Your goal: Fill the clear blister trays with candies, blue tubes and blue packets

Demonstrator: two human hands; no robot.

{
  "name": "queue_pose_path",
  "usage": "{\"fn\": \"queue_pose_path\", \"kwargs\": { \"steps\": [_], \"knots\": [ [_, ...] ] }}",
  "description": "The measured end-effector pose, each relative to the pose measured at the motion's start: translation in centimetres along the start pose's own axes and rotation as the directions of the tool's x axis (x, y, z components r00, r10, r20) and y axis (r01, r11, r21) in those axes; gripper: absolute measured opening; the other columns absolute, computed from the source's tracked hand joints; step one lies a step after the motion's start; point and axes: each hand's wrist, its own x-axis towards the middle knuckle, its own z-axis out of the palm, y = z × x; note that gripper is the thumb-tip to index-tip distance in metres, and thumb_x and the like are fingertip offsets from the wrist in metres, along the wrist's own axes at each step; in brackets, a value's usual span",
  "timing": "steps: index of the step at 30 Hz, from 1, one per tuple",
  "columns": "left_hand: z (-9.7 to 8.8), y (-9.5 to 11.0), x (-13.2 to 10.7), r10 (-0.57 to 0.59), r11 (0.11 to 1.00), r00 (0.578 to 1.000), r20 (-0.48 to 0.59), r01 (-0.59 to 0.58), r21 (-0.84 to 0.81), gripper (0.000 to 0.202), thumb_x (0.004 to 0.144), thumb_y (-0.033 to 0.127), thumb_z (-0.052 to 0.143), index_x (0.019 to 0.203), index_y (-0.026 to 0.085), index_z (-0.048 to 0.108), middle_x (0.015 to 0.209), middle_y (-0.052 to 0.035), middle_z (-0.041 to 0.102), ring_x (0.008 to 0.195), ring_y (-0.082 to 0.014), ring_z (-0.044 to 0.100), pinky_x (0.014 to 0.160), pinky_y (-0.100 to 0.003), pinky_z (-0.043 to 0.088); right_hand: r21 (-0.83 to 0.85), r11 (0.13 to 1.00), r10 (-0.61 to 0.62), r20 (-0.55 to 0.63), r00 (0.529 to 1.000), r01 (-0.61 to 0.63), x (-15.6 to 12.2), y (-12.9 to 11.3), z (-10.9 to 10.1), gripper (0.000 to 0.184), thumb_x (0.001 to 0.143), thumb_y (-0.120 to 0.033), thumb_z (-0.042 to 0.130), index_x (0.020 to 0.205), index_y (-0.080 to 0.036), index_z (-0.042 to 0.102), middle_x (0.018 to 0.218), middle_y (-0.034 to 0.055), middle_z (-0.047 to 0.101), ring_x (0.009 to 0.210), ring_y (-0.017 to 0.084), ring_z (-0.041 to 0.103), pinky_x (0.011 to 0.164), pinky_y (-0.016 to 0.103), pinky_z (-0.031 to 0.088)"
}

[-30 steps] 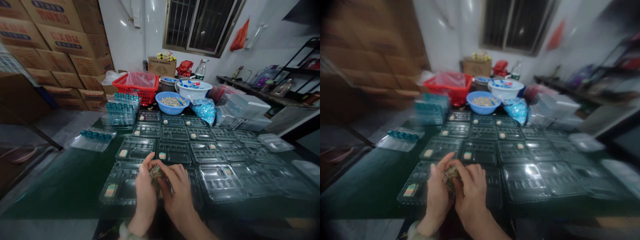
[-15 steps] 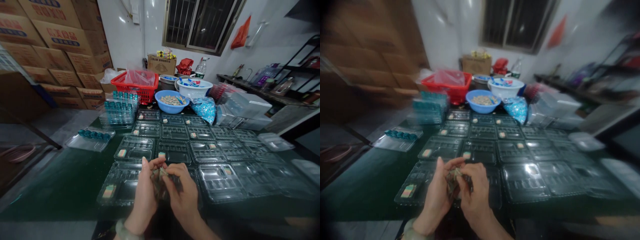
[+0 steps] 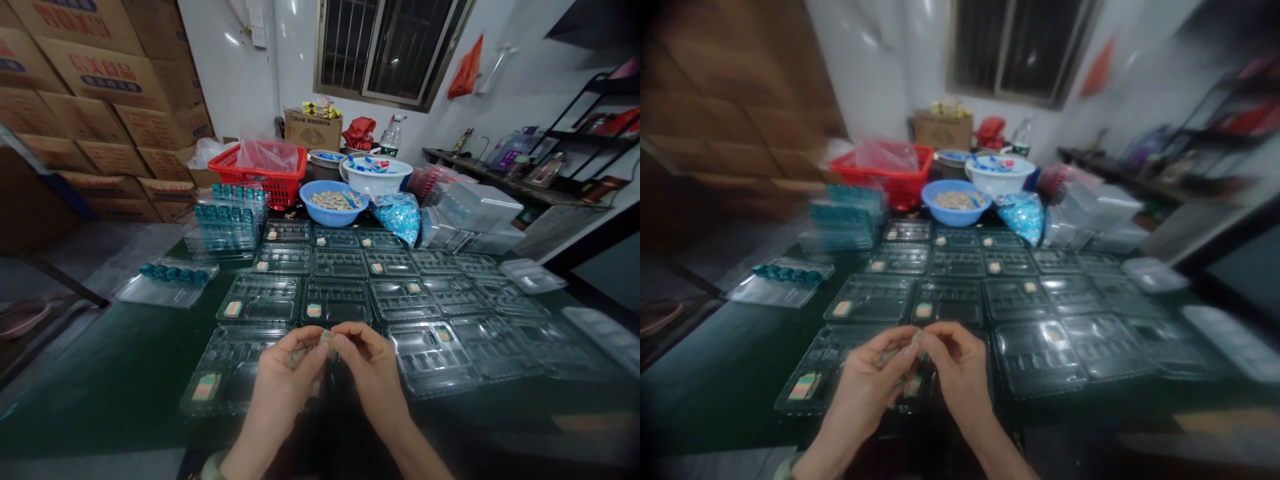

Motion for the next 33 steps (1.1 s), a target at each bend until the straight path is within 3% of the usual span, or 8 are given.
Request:
{"fn": "queue_pose_path", "kwargs": {
  "steps": [2, 5, 12, 15, 21, 24, 28, 33],
  "knots": [
    [0.1, 0.0, -0.1, 0.003, 1.0, 0.999, -0.047, -0.002, 0.018, 0.028, 0.064, 0.034, 0.068, 0.081, 0.013, 0.06, 0.049, 0.003, 0.051, 0.037, -0.0063, 0.043, 0.033, -0.015, 0.032, 0.024, 0.999, 0.025, 0.013, 1.0, -0.026, 0.2, 0.0, -0.3, 0.01, 0.077, -0.026, 0.062, 0.081, -0.018, 0.064, 0.076, 0.0013, 0.063, 0.072, 0.013, 0.056, 0.067, 0.022, 0.044],
    [0.0, -0.3, 0.0, -0.016, 1.0, 1.0, -0.021, 0.015, -0.005, 0.025, 0.065, 0.034, 0.067, 0.077, 0.013, 0.06, 0.044, 0.0026, 0.05, 0.036, -0.0065, 0.043, 0.031, -0.014, 0.025, 0.068, 0.996, 0.056, 0.035, 0.998, -0.058, 0.5, 0.3, -0.8, 0.01, 0.075, -0.026, 0.063, 0.078, -0.016, 0.064, 0.072, 0.001, 0.062, 0.066, 0.011, 0.053, 0.061, 0.021, 0.042],
    [-0.9, -1.1, 0.8, -0.146, 0.929, 0.957, 0.252, 0.22, -0.296, 0.015, 0.074, 0.027, 0.061, 0.08, 0.013, 0.059, 0.054, 0.0007, 0.051, 0.042, -0.003, 0.04, 0.033, -0.011, 0.021, 0.063, 0.994, 0.085, -0.008, 0.996, -0.084, 0.6, 0.6, -0.6, 0.012, 0.073, -0.026, 0.063, 0.074, -0.014, 0.062, 0.066, 0.0005, 0.059, 0.056, 0.009, 0.047, 0.051, 0.02, 0.038],
    [-0.9, -1.5, 0.9, -0.152, 0.927, 0.963, 0.222, 0.217, -0.305, 0.015, 0.073, 0.026, 0.062, 0.082, 0.014, 0.059, 0.054, 0.0011, 0.051, 0.043, -0.0037, 0.041, 0.034, -0.011, 0.021, -0.053, 0.997, 0.046, -0.063, 0.997, -0.05, 0.4, 0.4, -0.3, 0.01, 0.075, -0.025, 0.06, 0.074, -0.015, 0.062, 0.067, 0.0005, 0.059, 0.059, 0.011, 0.05, 0.054, 0.021, 0.039],
    [-0.6, -1.3, 0.6, -0.1, 0.969, 0.994, 0.047, 0.108, -0.223, 0.02, 0.073, 0.031, 0.062, 0.085, 0.016, 0.058, 0.055, 0.0033, 0.051, 0.038, -0.002, 0.035, 0.036, -0.014, 0.027, -0.271, 0.962, -0.055, -0.111, 0.992, 0.023, 0.2, 0.0, -0.1, 0.007, 0.077, -0.02, 0.056, 0.073, -0.016, 0.06, 0.065, 0.0003, 0.06, 0.06, 0.012, 0.052, 0.055, 0.021, 0.039],
    [-0.6, -0.9, 0.5, -0.075, 0.974, 0.996, 0.039, 0.081, -0.211, 0.02, 0.072, 0.031, 0.062, 0.084, 0.015, 0.058, 0.055, 0.0035, 0.051, 0.038, -0.002, 0.035, 0.035, -0.014, 0.028, -0.33, 0.941, -0.112, -0.1, 0.989, 0.073, 0.3, -0.3, -0.1, 0.008, 0.077, -0.02, 0.055, 0.073, -0.016, 0.061, 0.065, -0.0003, 0.06, 0.06, 0.012, 0.052, 0.055, 0.021, 0.04],
    [-0.6, -0.6, 0.7, -0.053, 0.983, 0.996, 0.065, 0.064, -0.17, 0.02, 0.072, 0.032, 0.062, 0.082, 0.015, 0.058, 0.051, 0.0033, 0.05, 0.039, -0.0034, 0.037, 0.033, -0.013, 0.025, -0.269, 0.956, -0.117, 0.01, 0.993, 0.116, 0.4, -0.7, 0.0, 0.01, 0.079, -0.021, 0.053, 0.078, -0.016, 0.061, 0.07, 0.0004, 0.06, 0.064, 0.012, 0.054, 0.059, 0.021, 0.042],
    [-0.5, -0.5, 0.7, -0.047, 0.989, 0.999, 0.005, 0.047, -0.141, 0.02, 0.069, 0.032, 0.065, 0.078, 0.015, 0.059, 0.049, 0.0037, 0.05, 0.038, -0.003, 0.036, 0.032, -0.012, 0.026, -0.128, 0.991, -0.033, 0.062, 0.998, 0.04, 0.5, -0.7, 0.3, 0.013, 0.079, -0.027, 0.056, 0.081, -0.015, 0.062, 0.07, 0.0008, 0.06, 0.062, 0.011, 0.053, 0.056, 0.02, 0.042]
  ]
}}
